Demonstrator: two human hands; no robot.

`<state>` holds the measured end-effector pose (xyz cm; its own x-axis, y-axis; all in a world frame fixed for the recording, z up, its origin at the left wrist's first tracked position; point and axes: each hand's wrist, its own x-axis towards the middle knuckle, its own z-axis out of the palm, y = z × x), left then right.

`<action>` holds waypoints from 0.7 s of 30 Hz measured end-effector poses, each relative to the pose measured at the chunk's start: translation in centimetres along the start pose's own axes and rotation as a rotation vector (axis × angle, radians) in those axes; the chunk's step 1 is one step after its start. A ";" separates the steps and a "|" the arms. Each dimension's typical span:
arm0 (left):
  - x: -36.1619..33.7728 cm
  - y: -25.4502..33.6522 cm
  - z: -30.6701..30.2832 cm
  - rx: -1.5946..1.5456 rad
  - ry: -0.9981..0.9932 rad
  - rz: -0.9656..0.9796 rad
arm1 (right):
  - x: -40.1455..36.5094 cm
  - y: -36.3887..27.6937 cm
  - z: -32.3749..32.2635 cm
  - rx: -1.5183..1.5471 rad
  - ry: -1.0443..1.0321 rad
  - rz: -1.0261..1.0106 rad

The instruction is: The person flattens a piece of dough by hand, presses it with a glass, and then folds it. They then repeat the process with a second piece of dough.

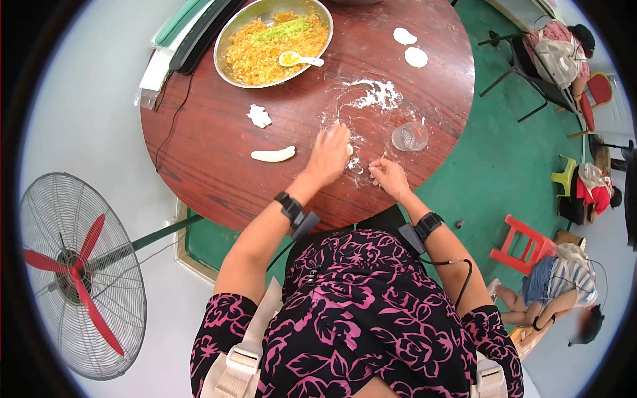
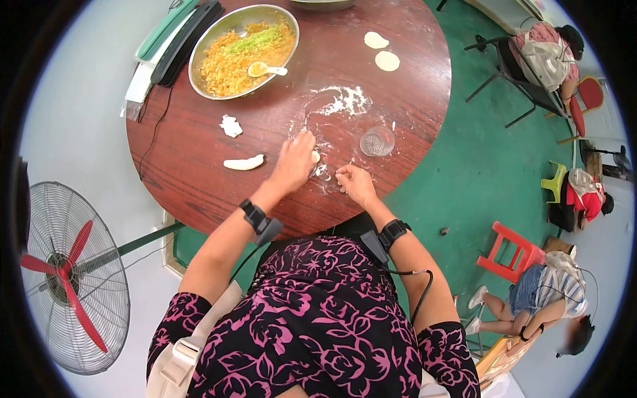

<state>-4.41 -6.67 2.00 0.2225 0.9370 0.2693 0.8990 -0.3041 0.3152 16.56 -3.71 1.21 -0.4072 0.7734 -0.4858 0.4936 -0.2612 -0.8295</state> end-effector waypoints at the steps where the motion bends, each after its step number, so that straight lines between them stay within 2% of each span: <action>1: -1.1 1.1 0.0 -0.029 -0.078 -0.007 | 0.0 -0.1 -0.1 0.010 -0.001 0.012; 5: -3.4 2.4 0.0 0.042 -0.235 -0.029 | 0.7 0.1 -0.4 0.193 -0.022 0.109; 7: -3.4 2.4 0.2 0.042 -0.232 -0.041 | 0.8 0.1 -0.4 0.230 -0.037 0.122; 11: -2.9 3.0 0.3 0.058 -0.257 -0.108 | 0.7 0.0 -0.6 0.217 -0.037 0.120; 21: -2.0 3.5 -0.3 0.086 -0.353 -0.116 | 0.8 0.0 -0.4 0.212 -0.029 0.130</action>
<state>-1.84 -9.66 2.85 0.2203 0.9705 -0.0979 0.9509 -0.1913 0.2432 16.56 -2.85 0.96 -0.3737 0.7094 -0.5975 0.3724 -0.4752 -0.7972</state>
